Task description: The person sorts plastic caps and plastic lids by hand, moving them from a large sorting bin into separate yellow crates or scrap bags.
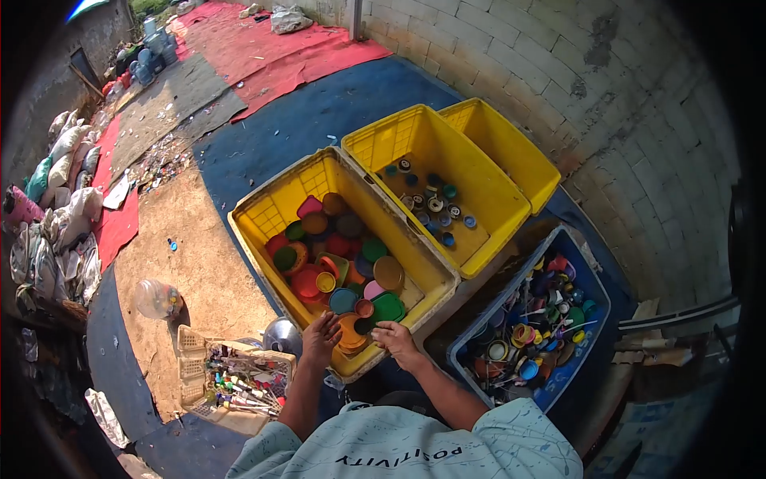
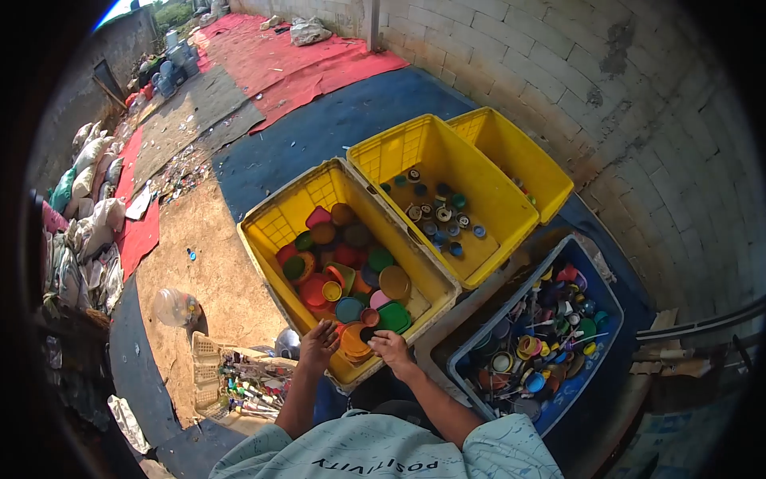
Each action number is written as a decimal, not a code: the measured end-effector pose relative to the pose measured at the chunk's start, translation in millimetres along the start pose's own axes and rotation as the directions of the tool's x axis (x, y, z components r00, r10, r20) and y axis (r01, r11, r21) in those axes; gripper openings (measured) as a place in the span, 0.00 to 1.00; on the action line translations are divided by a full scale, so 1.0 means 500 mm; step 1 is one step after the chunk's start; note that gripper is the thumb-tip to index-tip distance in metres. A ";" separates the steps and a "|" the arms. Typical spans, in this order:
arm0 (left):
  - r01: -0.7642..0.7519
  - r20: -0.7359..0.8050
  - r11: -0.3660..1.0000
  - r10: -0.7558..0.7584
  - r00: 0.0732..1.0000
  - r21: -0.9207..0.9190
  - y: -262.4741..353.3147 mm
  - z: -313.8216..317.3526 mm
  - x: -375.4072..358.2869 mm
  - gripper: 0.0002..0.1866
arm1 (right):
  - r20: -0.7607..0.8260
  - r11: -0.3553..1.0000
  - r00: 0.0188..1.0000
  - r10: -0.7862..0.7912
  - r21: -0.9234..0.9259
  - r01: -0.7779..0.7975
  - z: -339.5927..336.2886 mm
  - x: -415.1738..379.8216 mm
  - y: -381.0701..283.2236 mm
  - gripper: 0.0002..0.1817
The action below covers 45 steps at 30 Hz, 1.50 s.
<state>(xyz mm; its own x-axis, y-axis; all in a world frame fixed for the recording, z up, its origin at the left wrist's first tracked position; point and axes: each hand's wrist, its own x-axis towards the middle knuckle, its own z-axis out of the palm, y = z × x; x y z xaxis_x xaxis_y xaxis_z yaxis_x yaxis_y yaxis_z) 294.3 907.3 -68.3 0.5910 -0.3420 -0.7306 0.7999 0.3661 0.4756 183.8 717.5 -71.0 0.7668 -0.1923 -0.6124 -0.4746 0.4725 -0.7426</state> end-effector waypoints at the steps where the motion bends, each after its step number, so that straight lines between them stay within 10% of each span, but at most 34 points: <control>1: 0.020 0.011 0.999 -0.021 1.000 0.037 -0.022 0.002 -0.004 0.19 | 0.011 1.000 1.000 -0.018 -0.004 0.018 -0.011 -0.024 0.009 0.27; 9: 0.040 0.244 0.965 -0.106 0.964 0.259 -0.176 0.182 -0.072 0.12 | -0.207 0.947 0.930 -0.304 -0.176 0.270 -0.140 -0.221 0.042 0.22; 16: -0.016 0.399 0.926 -0.147 0.905 0.378 -0.429 0.363 -0.205 0.06 | -0.363 0.903 0.859 -0.360 0.097 0.419 -0.351 -0.536 0.112 0.20; 25: 0.189 0.319 0.799 -0.428 0.846 0.571 -0.884 0.423 -0.457 0.06 | -0.839 0.801 0.544 0.021 0.340 0.494 -0.640 -0.996 0.381 0.10; 32: 0.011 0.378 0.652 -0.453 0.808 0.758 -1.013 0.515 -0.493 0.06 | -0.958 0.574 0.253 0.137 0.285 0.767 -0.757 -1.118 0.452 0.08; 45: -0.213 0.498 0.721 -0.206 0.842 0.659 -1.124 0.749 -0.392 0.07 | -0.739 0.963 0.671 -0.052 0.140 0.229 -1.006 -0.948 0.300 0.12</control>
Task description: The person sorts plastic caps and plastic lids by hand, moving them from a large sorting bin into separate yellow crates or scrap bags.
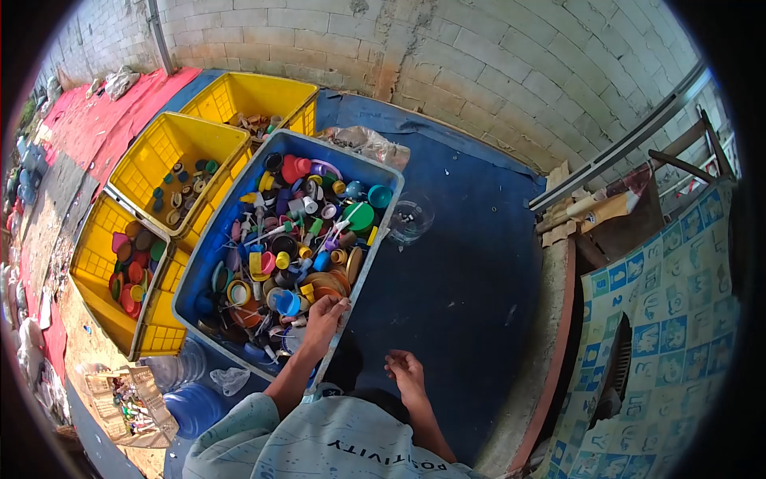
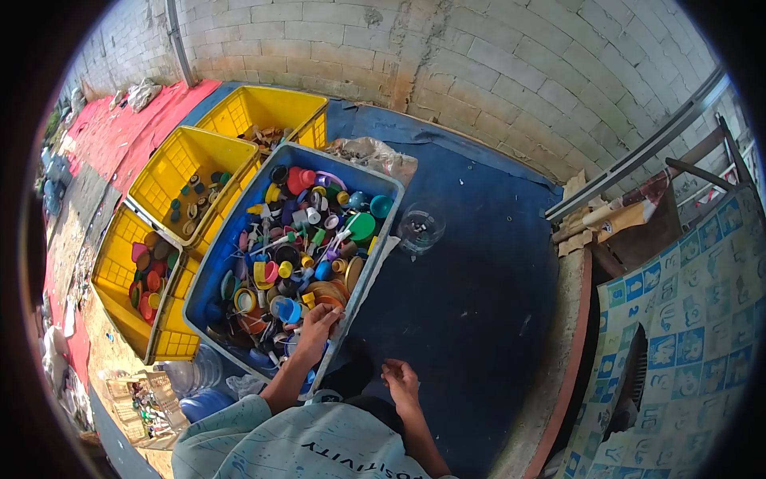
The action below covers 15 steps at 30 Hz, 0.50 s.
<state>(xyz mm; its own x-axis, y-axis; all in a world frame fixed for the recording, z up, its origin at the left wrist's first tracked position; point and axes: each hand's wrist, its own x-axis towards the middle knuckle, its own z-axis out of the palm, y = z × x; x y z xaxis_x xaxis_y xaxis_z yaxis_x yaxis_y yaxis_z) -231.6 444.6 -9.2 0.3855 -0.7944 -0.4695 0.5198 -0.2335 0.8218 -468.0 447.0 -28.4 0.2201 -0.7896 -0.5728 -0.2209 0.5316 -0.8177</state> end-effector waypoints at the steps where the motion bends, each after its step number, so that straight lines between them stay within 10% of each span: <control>1: -0.051 -0.032 0.997 0.049 0.998 -0.065 0.010 0.007 0.016 0.08 | 0.044 0.998 0.998 -0.040 -0.042 0.041 -0.013 0.031 -0.037 0.13; 7: -0.141 -0.275 0.977 0.093 0.957 -0.160 0.059 0.006 0.084 0.08 | 0.343 0.918 0.912 -0.224 -0.240 0.316 -0.011 0.241 -0.258 0.13; 15: -0.209 -0.454 0.960 0.104 0.885 -0.187 0.104 0.011 0.119 0.08 | 0.338 0.824 0.834 -0.436 -0.223 0.521 0.085 0.456 -0.455 0.13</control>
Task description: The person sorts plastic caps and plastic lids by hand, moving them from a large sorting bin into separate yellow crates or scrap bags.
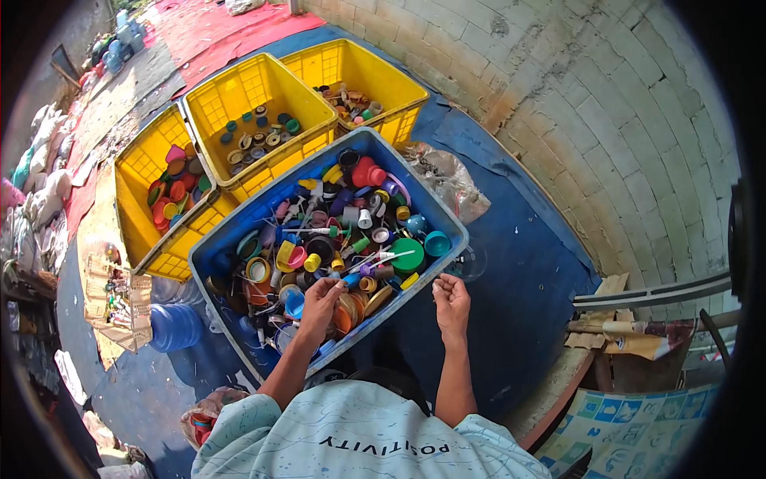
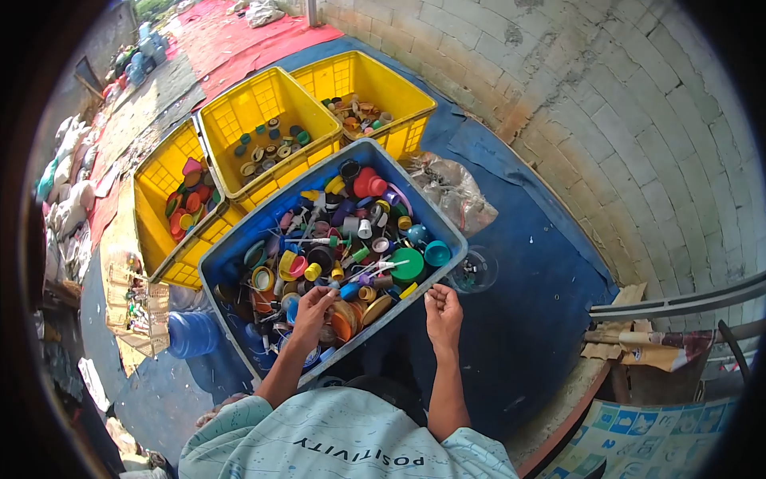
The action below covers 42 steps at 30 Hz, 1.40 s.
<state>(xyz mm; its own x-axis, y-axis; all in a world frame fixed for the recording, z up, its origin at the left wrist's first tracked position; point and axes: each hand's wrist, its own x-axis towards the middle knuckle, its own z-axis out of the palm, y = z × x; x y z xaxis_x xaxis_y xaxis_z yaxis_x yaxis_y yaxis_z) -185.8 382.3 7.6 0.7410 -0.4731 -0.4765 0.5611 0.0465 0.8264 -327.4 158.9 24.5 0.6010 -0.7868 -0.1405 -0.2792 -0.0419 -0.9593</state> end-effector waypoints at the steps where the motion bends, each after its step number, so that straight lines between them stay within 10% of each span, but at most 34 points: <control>1: -0.011 -0.052 1.000 0.011 0.999 -0.014 -0.002 0.000 0.006 0.08 | 0.019 1.000 1.000 -0.017 -0.007 0.018 0.009 0.029 0.011 0.14; 10: -0.154 -0.434 0.907 -0.035 0.900 -0.392 -0.018 0.088 0.045 0.08 | 0.540 0.942 0.835 -0.105 -0.216 0.258 0.033 0.300 0.012 0.17; 20: -0.382 -0.709 0.803 -0.069 0.702 -0.457 -0.036 0.212 -0.056 0.09 | 0.909 0.566 0.374 0.184 -0.409 0.716 0.148 0.445 0.091 0.28; 37: -0.583 -0.918 0.739 -0.121 0.377 -0.337 -0.082 0.006 -0.189 0.08 | 0.863 0.481 0.467 0.190 -0.497 0.723 0.131 0.425 -0.035 0.19; 42: -0.415 -0.956 0.886 -0.093 0.278 -0.207 -0.128 -0.089 -0.178 0.08 | 0.804 0.767 0.594 -0.030 -0.362 0.529 0.146 0.401 -0.102 0.16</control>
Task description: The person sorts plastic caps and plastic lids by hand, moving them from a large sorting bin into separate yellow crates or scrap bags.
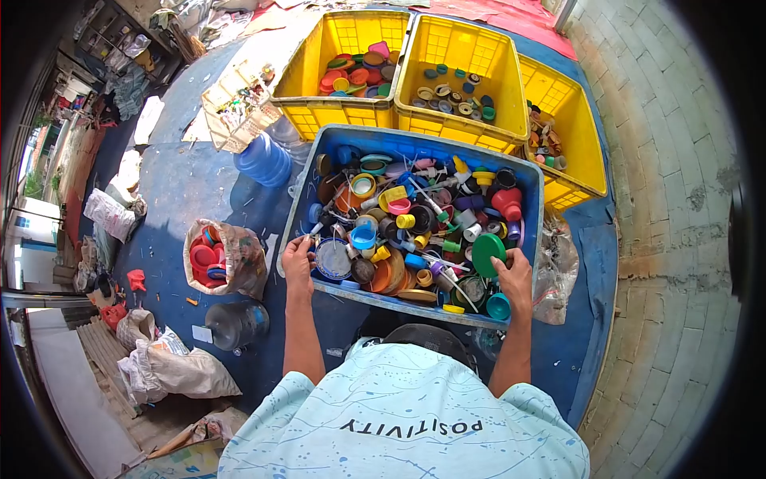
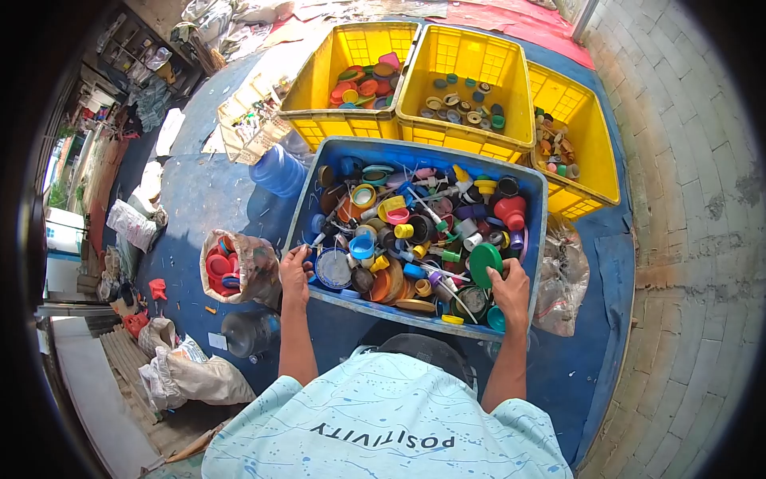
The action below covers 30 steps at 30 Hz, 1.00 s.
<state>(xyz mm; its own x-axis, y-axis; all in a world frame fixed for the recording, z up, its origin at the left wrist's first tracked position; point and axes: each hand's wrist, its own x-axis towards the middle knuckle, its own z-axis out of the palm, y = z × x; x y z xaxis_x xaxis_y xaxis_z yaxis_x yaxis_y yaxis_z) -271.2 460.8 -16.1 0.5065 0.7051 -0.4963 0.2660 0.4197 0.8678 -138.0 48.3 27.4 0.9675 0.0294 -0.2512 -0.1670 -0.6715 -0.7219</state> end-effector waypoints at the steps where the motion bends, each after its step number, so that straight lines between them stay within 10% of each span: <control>1: -0.037 -0.002 0.991 0.037 0.999 0.131 -0.009 -0.004 0.019 0.11 | -0.039 0.995 0.999 -0.028 0.098 0.032 0.004 0.003 -0.010 0.16; 5: -0.084 0.013 0.670 0.110 0.994 0.737 -0.073 -0.028 0.095 0.28 | -0.024 0.894 0.999 -0.042 0.446 0.048 0.036 -0.004 -0.073 0.14; 15: -0.002 0.005 0.327 -0.008 1.000 0.945 -0.005 0.027 0.024 0.27 | 0.209 0.714 0.977 0.051 0.676 -0.182 0.139 -0.050 -0.106 0.18; 30: -0.287 0.123 0.688 0.279 0.952 0.666 0.013 0.024 -0.084 0.13 | 0.317 0.538 0.948 0.033 0.794 -0.284 0.133 -0.103 -0.092 0.17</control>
<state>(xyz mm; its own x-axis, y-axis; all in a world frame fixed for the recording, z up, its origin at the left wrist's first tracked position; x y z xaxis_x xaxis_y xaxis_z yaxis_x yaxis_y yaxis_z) -281.0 426.9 10.8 0.6573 0.7185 -0.2274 0.5840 -0.2949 0.7563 -192.8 126.8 30.6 0.8515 0.2401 -0.4661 -0.5151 0.2179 -0.8290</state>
